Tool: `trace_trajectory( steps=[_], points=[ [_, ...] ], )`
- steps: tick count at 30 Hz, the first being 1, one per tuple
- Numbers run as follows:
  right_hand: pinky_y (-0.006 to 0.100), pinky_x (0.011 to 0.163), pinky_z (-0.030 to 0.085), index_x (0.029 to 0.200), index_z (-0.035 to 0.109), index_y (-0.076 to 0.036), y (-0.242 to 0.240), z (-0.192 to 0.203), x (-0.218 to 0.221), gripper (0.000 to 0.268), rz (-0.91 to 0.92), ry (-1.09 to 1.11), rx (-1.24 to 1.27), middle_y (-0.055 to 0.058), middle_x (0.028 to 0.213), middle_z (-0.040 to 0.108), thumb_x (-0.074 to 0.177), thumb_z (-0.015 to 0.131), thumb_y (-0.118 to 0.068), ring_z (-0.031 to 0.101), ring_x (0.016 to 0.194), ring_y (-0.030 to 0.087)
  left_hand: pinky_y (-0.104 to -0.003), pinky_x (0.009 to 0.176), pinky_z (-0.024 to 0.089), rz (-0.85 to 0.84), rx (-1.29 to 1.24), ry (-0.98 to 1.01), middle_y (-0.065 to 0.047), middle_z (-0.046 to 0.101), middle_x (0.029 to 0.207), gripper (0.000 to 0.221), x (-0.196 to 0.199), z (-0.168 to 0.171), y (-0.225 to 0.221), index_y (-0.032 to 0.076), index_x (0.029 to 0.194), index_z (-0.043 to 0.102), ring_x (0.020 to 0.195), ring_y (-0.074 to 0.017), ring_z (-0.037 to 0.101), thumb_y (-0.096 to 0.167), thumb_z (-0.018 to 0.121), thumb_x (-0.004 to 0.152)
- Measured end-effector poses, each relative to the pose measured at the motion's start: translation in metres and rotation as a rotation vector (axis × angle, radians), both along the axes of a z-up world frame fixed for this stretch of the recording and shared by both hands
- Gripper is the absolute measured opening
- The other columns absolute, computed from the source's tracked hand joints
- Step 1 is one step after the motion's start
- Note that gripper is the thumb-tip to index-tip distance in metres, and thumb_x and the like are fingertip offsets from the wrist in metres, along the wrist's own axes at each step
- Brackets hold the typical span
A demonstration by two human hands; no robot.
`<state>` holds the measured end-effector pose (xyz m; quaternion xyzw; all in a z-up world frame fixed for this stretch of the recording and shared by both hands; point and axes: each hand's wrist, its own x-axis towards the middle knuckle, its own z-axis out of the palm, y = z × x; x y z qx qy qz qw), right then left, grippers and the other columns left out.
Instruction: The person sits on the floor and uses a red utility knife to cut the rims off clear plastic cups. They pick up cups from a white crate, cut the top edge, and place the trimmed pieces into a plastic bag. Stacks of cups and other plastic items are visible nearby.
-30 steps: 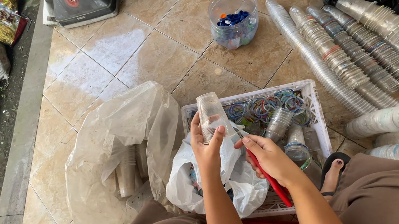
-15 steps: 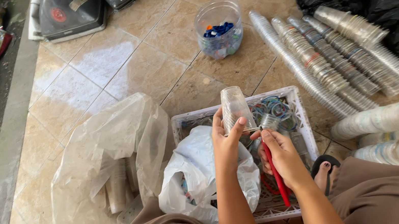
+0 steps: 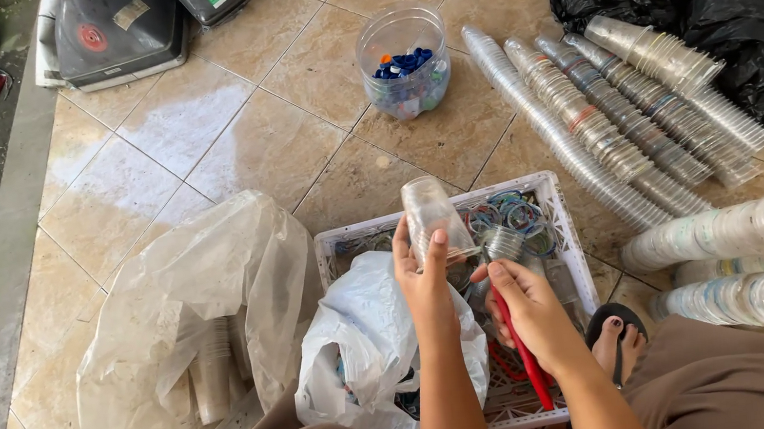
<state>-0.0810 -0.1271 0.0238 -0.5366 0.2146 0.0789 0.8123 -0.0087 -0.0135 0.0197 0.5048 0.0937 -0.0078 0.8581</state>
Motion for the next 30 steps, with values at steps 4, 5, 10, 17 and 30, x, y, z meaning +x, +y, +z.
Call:
trace_trajectory(
  steps=[4,5,10,17,30],
  points=[
    [0.028,0.035,0.029,0.105,0.067,-0.001,0.003,-0.002,0.003,0.034,0.004,0.020,-0.024,0.006,0.059,0.048,0.105,0.052,-0.032,0.037,0.041,0.012,-0.026,0.065,0.058,-0.072,0.062,0.019,-0.023,0.068,0.115,0.076,0.002,-0.004,0.012,-0.002,0.148,0.046,0.083,-0.0216,0.068,0.018,0.076,0.081],
    [0.028,0.035,0.029,0.105,0.067,-0.001,0.005,-0.002,0.003,0.034,0.007,0.022,-0.023,0.006,0.059,0.048,0.105,0.052,-0.032,0.037,0.041,0.012,-0.026,0.065,0.058,-0.069,0.063,0.020,-0.023,0.068,0.115,0.076,0.000,-0.002,0.013,-0.002,0.148,0.046,0.083,-0.0216,0.068,0.018,0.076,0.081],
    [0.028,0.036,0.029,0.105,0.068,-0.002,0.014,0.001,0.005,0.032,0.048,0.040,-0.022,0.006,0.060,0.049,0.106,0.052,-0.029,0.036,0.041,0.012,-0.026,0.074,0.055,0.114,0.136,-0.014,-0.019,0.067,0.122,0.073,-0.006,0.011,0.014,-0.001,0.148,0.046,0.095,-0.0196,0.066,0.019,0.074,0.083],
    [0.028,0.035,0.028,0.104,0.067,-0.002,0.012,0.001,0.006,0.033,0.037,0.036,-0.006,0.006,0.060,0.048,0.105,0.053,-0.031,0.037,0.041,0.013,-0.025,0.068,0.055,-0.002,0.214,-0.012,-0.017,0.069,0.108,0.083,-0.003,0.004,0.018,0.001,0.146,0.048,0.085,-0.0199,0.067,0.026,0.082,0.074],
    [0.028,0.035,0.028,0.104,0.067,-0.001,0.010,0.000,0.005,0.034,0.053,0.050,-0.037,0.006,0.060,0.048,0.105,0.053,-0.032,0.037,0.041,0.013,-0.031,0.076,0.059,0.124,0.473,-0.081,-0.017,0.067,0.117,0.084,-0.012,0.021,0.006,0.003,0.147,0.044,0.093,-0.0241,0.071,0.028,0.083,0.076]
  ],
)
